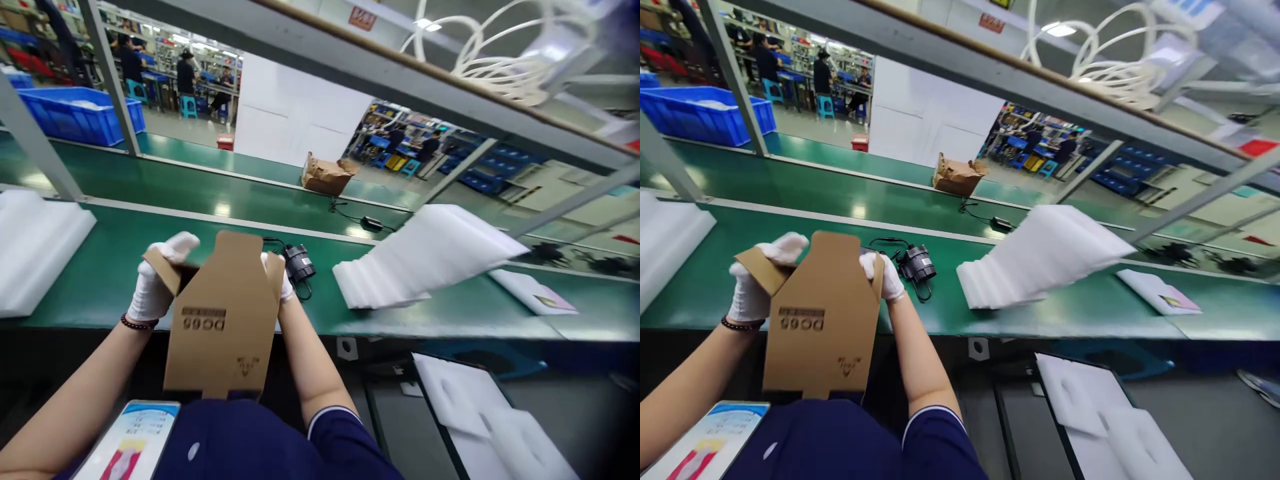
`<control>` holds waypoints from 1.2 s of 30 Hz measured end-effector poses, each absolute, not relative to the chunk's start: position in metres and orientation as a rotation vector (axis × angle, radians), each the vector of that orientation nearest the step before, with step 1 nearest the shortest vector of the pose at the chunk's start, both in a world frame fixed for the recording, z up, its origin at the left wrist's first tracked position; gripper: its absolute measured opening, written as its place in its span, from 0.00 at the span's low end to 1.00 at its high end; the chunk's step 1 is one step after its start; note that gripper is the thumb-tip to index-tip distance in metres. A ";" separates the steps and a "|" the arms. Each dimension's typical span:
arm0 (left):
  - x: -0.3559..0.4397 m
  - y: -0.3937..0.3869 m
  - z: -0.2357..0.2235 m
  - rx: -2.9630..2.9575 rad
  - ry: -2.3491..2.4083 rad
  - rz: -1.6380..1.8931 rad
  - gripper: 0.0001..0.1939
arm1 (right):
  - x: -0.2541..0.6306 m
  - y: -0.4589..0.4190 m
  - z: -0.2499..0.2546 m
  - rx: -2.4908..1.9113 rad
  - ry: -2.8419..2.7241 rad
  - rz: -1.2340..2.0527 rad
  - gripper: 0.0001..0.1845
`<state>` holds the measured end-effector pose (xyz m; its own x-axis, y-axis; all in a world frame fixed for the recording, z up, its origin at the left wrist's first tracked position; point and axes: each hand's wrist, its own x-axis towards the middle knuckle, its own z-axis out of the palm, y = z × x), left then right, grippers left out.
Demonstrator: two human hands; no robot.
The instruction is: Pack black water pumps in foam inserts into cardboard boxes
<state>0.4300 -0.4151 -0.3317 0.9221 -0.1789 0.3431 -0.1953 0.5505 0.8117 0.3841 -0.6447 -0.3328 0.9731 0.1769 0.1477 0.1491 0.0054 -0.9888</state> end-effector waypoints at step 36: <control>0.376 -0.289 -0.333 2.104 -0.712 -0.704 0.30 | 0.212 -0.628 -0.350 -2.171 0.004 0.059 0.20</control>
<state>0.3755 -0.2894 -0.3333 0.6884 -0.6848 -0.2391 -0.2464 -0.5308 0.8109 0.2116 -0.6279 -0.3499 0.9988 0.0195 -0.0442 -0.0255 -0.5655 -0.8244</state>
